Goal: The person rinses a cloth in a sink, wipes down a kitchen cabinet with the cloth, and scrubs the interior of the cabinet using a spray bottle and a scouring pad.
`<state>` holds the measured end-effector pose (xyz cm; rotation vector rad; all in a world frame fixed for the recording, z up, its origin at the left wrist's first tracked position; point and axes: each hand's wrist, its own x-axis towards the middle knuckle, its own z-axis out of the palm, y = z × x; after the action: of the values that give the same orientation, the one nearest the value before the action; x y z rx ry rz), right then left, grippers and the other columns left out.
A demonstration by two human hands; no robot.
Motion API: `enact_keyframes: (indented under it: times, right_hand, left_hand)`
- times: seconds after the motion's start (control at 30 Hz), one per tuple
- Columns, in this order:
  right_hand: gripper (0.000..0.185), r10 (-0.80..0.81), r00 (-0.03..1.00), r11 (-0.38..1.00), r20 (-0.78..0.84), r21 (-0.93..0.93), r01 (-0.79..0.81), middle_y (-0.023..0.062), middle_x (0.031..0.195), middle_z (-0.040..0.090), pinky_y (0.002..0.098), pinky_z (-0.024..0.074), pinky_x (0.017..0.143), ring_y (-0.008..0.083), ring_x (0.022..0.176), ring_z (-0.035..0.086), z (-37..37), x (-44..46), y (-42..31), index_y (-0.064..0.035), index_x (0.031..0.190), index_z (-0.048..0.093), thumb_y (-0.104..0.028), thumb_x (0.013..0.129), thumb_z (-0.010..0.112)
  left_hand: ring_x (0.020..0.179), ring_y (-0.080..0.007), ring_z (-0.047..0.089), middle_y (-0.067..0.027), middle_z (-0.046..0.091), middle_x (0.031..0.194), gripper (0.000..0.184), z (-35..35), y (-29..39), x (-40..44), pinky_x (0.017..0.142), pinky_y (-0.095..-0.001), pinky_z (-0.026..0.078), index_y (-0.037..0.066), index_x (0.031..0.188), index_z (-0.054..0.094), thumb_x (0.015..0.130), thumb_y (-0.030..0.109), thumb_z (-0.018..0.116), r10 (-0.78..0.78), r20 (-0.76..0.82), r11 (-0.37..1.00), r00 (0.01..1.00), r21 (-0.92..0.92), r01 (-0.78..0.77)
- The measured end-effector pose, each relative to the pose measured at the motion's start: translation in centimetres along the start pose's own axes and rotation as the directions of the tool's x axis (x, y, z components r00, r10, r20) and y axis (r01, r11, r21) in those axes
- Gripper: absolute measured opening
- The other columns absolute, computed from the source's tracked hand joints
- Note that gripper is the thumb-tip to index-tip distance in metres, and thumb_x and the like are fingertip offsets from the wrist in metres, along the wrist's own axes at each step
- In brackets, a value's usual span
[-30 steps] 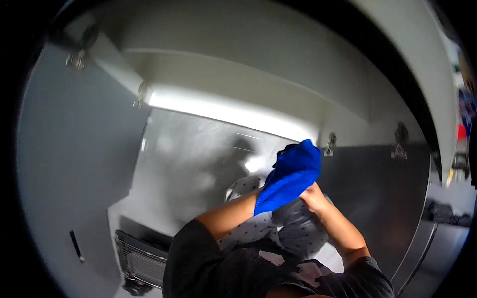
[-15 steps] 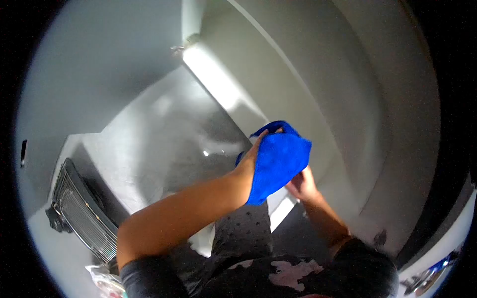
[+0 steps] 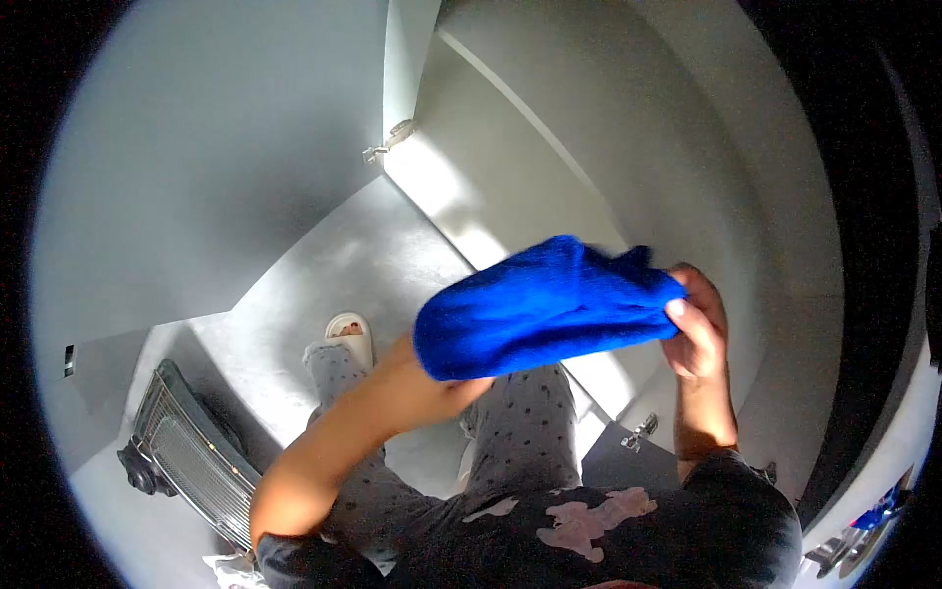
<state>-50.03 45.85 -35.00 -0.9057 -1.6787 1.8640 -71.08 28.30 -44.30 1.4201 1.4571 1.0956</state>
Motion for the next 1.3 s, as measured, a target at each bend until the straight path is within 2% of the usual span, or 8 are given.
enact_keyframes:
  times: [0.4, 0.6, 0.73, 0.9, 1.07, 1.1, 1.13, 1.3]
  right_hand:
    - [0.042, 0.326, 0.895, 0.909, -0.304, 0.361, -0.209, 0.0079, 0.112, 0.054, 0.0342, 0.0352, 0.095, 0.018, 0.106, 0.049, 0.1, 0.9, 13.2, -0.003, 0.125, 0.042, -0.022, 0.088, 0.051]
    - [0.04, -0.354, 0.895, 0.912, -0.27, -0.312, 0.267, 0.0175, 0.119, 0.049, 0.0351, 0.0377, 0.095, 0.0235, 0.104, 0.052, 1.1, 3.2, 18.7, 0.002, 0.13, 0.034, -0.013, 0.093, 0.038]
    - [0.04, -0.184, 0.934, 0.353, 0.307, -0.866, 0.355, 0.0272, 0.126, 0.038, 0.0466, 0.0249, 0.1, 0.0409, 0.121, 0.032, -5.0, 6.2, 27.1, -0.0034, 0.121, 0.05, -0.011, 0.083, 0.055]
    - [0.054, 0.067, 0.996, 0.202, 0.057, -0.978, 0.043, 0.0299, 0.14, 0.014, 0.059, 0.0076, 0.103, 0.0449, 0.132, 0.002, -3.2, 15.5, 35.5, -0.0117, 0.136, 0.03, -0.041, 0.091, 0.036]
    - [0.052, -0.372, 0.922, -0.095, 0.106, -0.993, 0.076, 0.0184, 0.145, 0.011, 0.0561, 0.0153, 0.104, 0.0386, 0.133, 0.011, -7.0, 34.2, 37.0, -0.0136, 0.139, 0.023, -0.038, 0.094, 0.032]
    - [0.055, -0.127, 0.985, -0.744, 0.12, -0.669, -0.014, 0.0182, 0.145, 0.011, 0.0544, 0.0164, 0.105, 0.0401, 0.132, 0.012, -9.0, 38.2, 36.5, -0.0154, 0.141, 0.017, -0.038, 0.093, 0.033]
    - [0.054, -0.27, 0.929, 0.127, -0.252, -0.966, -0.225, 0.0184, 0.145, 0.013, 0.0562, 0.0175, 0.104, 0.0409, 0.131, 0.014, -7.8, 40.1, 34.7, -0.014, 0.139, 0.023, -0.038, 0.092, 0.035]
    - [0.051, -0.39, 0.894, -0.132, 0.219, -0.975, 0.181, 0.0194, 0.14, 0.025, 0.0605, 0.0252, 0.097, 0.0401, 0.129, 0.023, 5.8, 35.4, 34.8, -0.0183, 0.134, 0.035, -0.036, 0.087, 0.043]
  left_hand:
    - [0.102, -0.0361, 0.053, -0.0197, 0.051, 0.115, 0.048, -4.7, -4.0, -4.6, 0.087, -0.0436, 0.043, 0.003, 0.126, 0.039, 0.085, 0.025, 0.053, -0.473, 0.207, 0.851, 0.856, 0.359, 0.384]
    - [0.108, -0.0336, 0.05, -0.019, 0.051, 0.116, 0.048, -3.5, -13.2, -4.7, 0.09, -0.0416, 0.041, 0.006, 0.129, 0.037, 0.086, 0.022, 0.053, -0.557, 0.129, 0.789, 0.82, 0.389, 0.475]
    - [0.104, -0.0332, 0.052, -0.0188, 0.053, 0.111, 0.047, -1.6, -18.3, -2.6, 0.089, -0.0413, 0.042, 0.007, 0.128, 0.039, 0.085, 0.021, 0.053, -0.64, 0.295, 0.754, 0.709, 0.421, 0.505]
    - [0.101, -0.0338, 0.054, -0.0186, 0.054, 0.109, 0.04, -0.7, -22.1, -0.8, 0.088, -0.0416, 0.042, 0.006, 0.123, 0.044, 0.085, 0.015, 0.052, -0.543, 0.17, 0.787, 0.822, 0.444, 0.428]
    - [0.098, -0.0358, 0.055, -0.0187, 0.058, 0.103, 0.033, -2.2, -22.5, -6.2, 0.087, -0.0421, 0.042, 0.005, 0.114, 0.052, 0.081, 0.007, 0.053, -0.595, 0.1, 0.79, 0.798, 0.259, 0.556]
    - [0.099, -0.0353, 0.055, -0.019, 0.058, 0.104, 0.032, -3.4, -21.4, -7.7, 0.087, -0.0412, 0.043, 0.004, 0.112, 0.053, 0.08, 0.006, 0.054, -0.644, 0.039, 0.736, 0.764, 0.306, 0.604]
    - [0.1, -0.0349, 0.055, -0.0194, 0.058, 0.105, 0.031, -4.2, -20.4, -9.8, 0.087, -0.0402, 0.043, 0.002, 0.111, 0.053, 0.08, 0.005, 0.054, -0.678, -0.029, 0.683, 0.735, 0.346, 0.643]
    - [0.107, -0.022, 0.049, -0.0099, 0.051, 0.114, 0.044, -6.2, -21.5, -26.0, 0.099, -0.0347, 0.032, 0.002, 0.118, 0.05, 0.091, 0.035, 0.042, -0.878, -0.384, 0.477, 0.286, -0.657, 0.584]
